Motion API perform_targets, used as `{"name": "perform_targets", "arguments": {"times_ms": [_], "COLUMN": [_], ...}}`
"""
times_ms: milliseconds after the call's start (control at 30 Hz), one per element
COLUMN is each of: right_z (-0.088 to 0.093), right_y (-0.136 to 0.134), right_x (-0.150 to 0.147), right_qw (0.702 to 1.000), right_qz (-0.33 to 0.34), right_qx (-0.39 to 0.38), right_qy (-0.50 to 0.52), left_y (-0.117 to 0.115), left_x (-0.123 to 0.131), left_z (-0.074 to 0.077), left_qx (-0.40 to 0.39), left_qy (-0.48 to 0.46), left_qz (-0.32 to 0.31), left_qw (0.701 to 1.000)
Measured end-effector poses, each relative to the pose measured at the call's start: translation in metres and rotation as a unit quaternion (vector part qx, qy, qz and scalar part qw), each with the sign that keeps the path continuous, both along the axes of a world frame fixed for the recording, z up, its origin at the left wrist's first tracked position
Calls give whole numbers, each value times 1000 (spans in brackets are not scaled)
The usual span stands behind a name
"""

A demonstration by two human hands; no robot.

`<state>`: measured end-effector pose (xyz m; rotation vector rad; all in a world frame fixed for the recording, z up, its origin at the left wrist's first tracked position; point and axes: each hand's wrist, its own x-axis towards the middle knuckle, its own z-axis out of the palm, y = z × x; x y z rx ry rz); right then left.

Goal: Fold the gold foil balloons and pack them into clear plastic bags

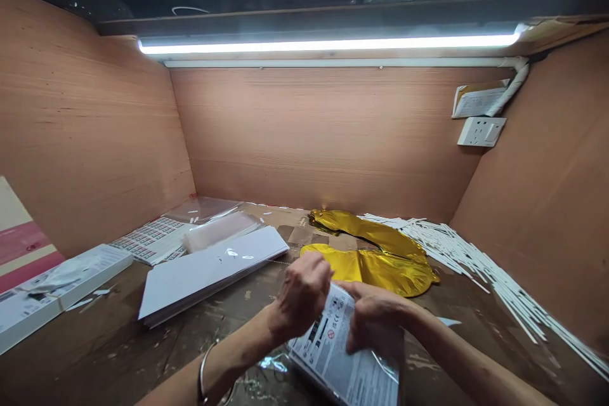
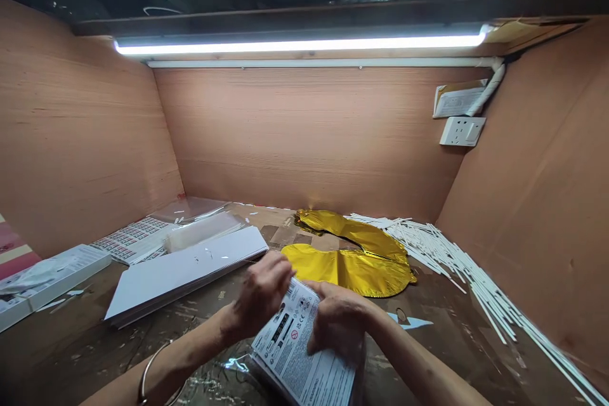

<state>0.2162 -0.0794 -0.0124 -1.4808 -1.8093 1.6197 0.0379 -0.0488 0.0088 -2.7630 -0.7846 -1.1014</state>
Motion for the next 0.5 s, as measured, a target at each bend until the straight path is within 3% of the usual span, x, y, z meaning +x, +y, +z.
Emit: {"name": "perform_targets", "arguments": {"times_ms": [100, 200, 333, 433, 500], "right_z": [-12, -22, -22, -15, -8], "right_y": [6, 10, 2, -15, -32], "right_x": [3, 6, 5, 5, 8], "right_qw": [998, 997, 995, 985, 970], "right_qz": [12, -8, -60, -95, -132], "right_qx": [-52, -65, -72, -95, -112], "right_qy": [45, 45, 40, 111, 169], "left_y": [6, 12, 16, 19, 22], "left_x": [-25, -39, -33, -23, -19], "left_z": [-17, -50, -83, -93, -96], "left_qx": [-136, -232, -203, -185, -185], "left_qy": [-44, 6, 52, 85, 91], "left_qz": [123, 167, 193, 216, 189], "left_qw": [982, 958, 959, 955, 960]}}
